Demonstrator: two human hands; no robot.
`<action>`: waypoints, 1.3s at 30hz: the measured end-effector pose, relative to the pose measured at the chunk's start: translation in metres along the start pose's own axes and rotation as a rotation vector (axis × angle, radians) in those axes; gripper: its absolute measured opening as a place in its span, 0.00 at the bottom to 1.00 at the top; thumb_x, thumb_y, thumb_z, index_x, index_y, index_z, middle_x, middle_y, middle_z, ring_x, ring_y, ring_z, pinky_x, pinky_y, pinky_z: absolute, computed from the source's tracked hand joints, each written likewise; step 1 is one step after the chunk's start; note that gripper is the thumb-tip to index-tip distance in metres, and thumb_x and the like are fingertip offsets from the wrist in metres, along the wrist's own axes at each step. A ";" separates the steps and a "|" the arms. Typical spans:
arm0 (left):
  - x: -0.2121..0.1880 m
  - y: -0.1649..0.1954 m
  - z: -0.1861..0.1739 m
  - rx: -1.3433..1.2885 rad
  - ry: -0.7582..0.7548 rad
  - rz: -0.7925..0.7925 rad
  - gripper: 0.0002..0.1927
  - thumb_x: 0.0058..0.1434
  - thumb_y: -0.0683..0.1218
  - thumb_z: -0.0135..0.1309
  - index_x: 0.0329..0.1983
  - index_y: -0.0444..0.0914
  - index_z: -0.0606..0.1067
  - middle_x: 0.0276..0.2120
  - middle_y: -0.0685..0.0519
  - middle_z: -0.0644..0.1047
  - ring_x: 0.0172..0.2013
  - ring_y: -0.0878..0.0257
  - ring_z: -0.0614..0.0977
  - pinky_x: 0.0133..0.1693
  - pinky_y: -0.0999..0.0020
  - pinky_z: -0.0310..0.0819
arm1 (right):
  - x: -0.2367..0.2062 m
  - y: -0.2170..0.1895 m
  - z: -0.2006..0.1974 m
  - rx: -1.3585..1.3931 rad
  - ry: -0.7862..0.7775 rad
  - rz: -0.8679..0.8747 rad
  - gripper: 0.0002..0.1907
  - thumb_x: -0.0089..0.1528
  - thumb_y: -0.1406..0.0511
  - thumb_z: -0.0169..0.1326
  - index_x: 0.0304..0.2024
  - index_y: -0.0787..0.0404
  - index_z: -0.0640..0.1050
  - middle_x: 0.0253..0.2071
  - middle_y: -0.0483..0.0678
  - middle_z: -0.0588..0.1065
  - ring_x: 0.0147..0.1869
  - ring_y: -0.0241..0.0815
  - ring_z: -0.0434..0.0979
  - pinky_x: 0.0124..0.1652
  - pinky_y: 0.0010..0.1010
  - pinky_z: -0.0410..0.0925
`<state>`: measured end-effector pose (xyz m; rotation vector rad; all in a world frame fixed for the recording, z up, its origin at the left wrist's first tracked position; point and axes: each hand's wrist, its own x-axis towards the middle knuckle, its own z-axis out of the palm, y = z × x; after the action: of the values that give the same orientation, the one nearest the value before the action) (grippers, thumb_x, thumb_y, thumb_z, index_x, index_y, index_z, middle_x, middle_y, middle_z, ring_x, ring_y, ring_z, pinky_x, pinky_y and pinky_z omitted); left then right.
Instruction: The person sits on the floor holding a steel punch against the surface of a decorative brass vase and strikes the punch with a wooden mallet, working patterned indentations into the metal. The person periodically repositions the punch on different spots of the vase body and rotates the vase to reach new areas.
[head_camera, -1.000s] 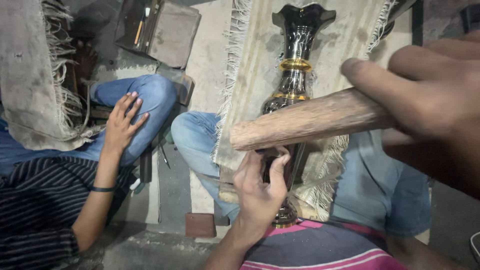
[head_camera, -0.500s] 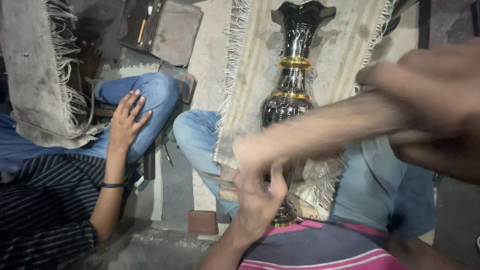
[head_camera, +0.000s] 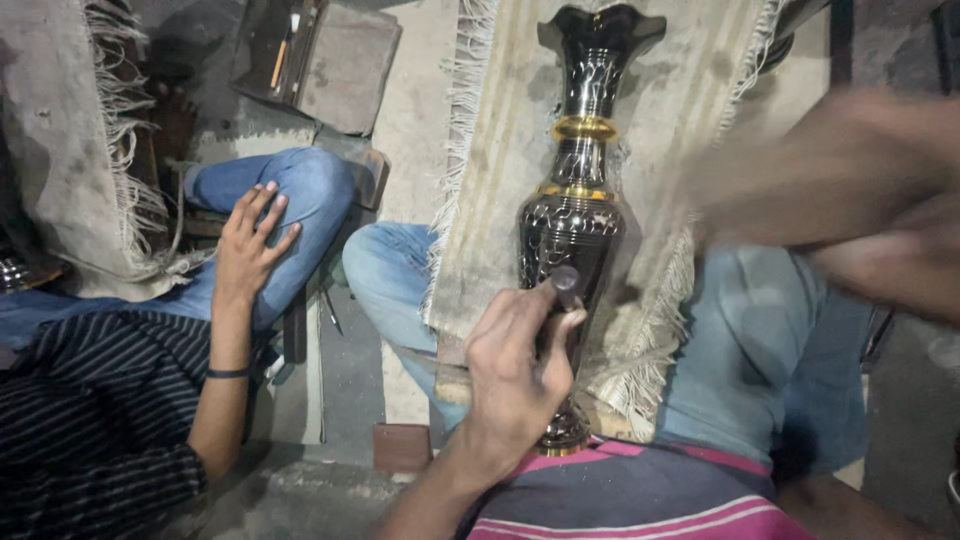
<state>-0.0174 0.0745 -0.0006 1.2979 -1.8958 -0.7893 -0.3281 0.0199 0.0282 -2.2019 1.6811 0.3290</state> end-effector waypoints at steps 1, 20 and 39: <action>0.001 0.000 -0.001 0.010 0.001 0.034 0.15 0.61 0.33 0.59 0.51 0.31 0.76 0.34 0.44 0.79 0.34 0.52 0.80 0.36 0.59 0.73 | 0.000 -0.006 -0.001 0.030 -0.003 0.007 0.33 0.46 0.66 0.67 0.55 0.52 0.75 0.37 0.42 0.75 0.37 0.33 0.79 0.41 0.27 0.73; 0.056 0.010 -0.033 0.097 -0.635 0.279 0.27 0.52 0.34 0.52 0.57 0.36 0.74 0.35 0.46 0.79 0.39 0.47 0.76 0.43 0.56 0.72 | -0.059 -0.041 0.108 0.900 0.680 0.343 0.19 0.47 0.78 0.62 0.42 0.68 0.79 0.34 0.51 0.78 0.35 0.39 0.79 0.38 0.28 0.70; 0.095 -0.006 -0.017 0.139 -1.011 0.633 0.27 0.49 0.37 0.56 0.55 0.44 0.79 0.32 0.48 0.81 0.42 0.48 0.81 0.42 0.53 0.76 | -0.081 -0.101 0.237 0.830 1.197 0.470 0.15 0.66 0.68 0.69 0.48 0.65 0.76 0.39 0.45 0.75 0.41 0.33 0.75 0.45 0.24 0.71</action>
<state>-0.0247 -0.0182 0.0242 0.2310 -2.9528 -1.0630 -0.2463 0.2127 -0.1430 -1.2965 2.1988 -1.5718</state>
